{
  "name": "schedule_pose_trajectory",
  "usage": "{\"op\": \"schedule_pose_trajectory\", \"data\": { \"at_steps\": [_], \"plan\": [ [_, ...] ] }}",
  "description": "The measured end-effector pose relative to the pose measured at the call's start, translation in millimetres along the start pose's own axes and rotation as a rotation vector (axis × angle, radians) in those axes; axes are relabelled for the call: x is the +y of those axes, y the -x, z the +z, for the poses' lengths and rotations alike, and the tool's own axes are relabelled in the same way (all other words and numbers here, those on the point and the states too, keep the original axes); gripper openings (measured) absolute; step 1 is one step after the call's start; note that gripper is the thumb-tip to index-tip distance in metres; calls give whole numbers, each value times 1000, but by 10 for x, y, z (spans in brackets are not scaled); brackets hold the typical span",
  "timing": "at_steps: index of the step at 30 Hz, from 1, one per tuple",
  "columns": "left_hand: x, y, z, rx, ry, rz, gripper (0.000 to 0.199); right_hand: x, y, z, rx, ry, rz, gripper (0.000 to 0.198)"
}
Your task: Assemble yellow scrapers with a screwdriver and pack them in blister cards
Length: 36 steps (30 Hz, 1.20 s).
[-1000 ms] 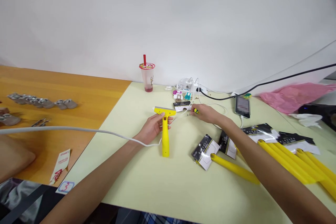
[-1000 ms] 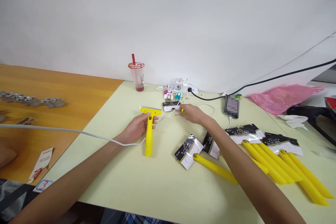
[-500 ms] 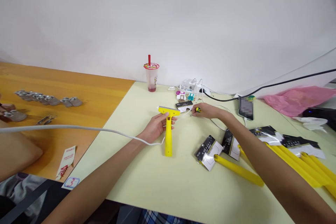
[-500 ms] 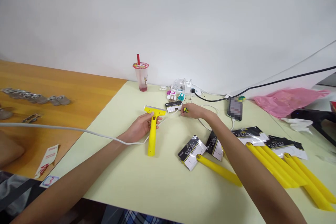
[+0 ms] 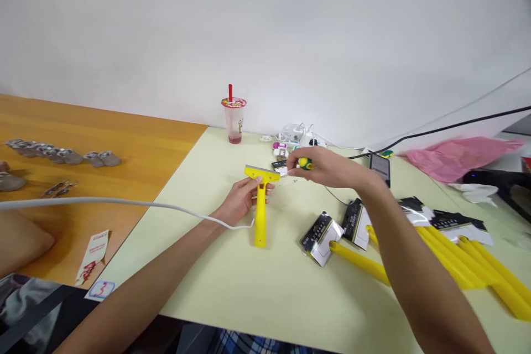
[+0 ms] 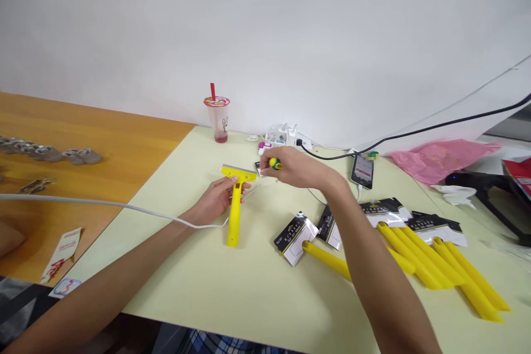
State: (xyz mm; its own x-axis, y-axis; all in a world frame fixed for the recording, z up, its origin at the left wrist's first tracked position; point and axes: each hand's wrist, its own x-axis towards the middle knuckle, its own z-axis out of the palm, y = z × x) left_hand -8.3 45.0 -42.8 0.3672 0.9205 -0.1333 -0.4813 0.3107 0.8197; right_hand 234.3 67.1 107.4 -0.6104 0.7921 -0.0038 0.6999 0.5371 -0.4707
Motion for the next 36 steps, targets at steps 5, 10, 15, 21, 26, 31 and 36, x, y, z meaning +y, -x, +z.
{"op": "schedule_pose_trajectory", "data": {
  "at_steps": [5,10,15,21,26,31,36],
  "plan": [
    [18,19,1,-2,-17,13,40,13,-355,343,-103,70,-38,12],
    [32,34,15,15,-39,-10,39,85,-428,447,-66,84,-19,11],
    [37,42,43,30,-39,-19,35,67,-454,449,-65,58,3,8],
    [38,74,36,-24,-80,-48,33,137,-427,371,-77,-88,35,7],
    [-6,81,-19,-74,-129,-55,31,213,-390,320,-175,-152,103,18],
    [-18,87,-26,-103,-194,-59,32,247,-366,294,-232,-133,115,20],
    [1,107,3,-117,-180,-102,30,235,-317,244,-258,-122,107,20]
  ]
}}
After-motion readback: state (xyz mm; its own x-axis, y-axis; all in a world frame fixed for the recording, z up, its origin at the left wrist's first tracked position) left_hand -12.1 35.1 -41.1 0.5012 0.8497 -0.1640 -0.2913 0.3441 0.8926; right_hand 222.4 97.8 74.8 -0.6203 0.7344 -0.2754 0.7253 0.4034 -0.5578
